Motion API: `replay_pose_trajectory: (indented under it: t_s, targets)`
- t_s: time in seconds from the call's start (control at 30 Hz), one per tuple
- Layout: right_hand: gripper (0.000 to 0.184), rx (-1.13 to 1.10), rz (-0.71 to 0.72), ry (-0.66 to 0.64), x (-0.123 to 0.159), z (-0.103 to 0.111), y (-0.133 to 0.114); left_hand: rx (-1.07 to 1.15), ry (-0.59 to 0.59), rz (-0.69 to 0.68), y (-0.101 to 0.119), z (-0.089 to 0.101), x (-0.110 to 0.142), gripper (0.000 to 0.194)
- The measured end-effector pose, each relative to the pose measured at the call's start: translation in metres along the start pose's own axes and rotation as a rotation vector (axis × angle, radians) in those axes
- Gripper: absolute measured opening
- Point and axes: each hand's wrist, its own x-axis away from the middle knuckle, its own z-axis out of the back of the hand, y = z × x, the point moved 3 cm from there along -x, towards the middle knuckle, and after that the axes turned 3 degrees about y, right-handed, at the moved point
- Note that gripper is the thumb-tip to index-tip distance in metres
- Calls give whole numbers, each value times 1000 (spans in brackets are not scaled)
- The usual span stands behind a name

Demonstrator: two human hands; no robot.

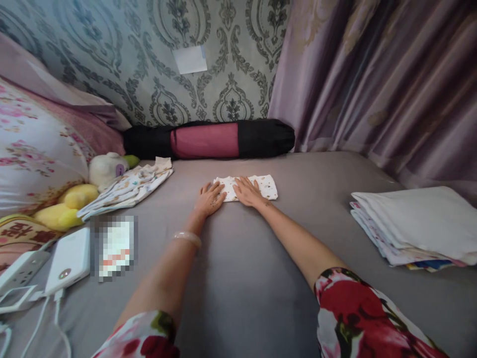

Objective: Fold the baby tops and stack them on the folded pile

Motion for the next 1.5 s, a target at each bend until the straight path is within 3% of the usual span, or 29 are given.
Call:
replay_pose_trajectory:
  t_s: [0.23, 0.47, 0.83, 1.0, 1.27, 1.5]
  targets:
    - [59, 66, -117, 89, 10, 7, 26, 2, -19, 6, 0, 0, 0, 53]
    - [57, 94, -108, 122, 12, 2, 29, -13, -26, -2, 1, 1, 0, 53]
    - [59, 93, -112, 41, 13, 10, 32, -13, -29, 12, 1, 0, -1, 53]
    - [62, 182, -154, 131, 16, 20, 49, -10, -43, 1, 2, 2, -1, 54]
    - [64, 189, -225, 89, 14, 11, 75, -19, -67, 20, 4, -1, -2, 59]
    - [54, 228, -167, 71, 7, 29, 72, -150, -82, 21, 7, 22, -39, 53]
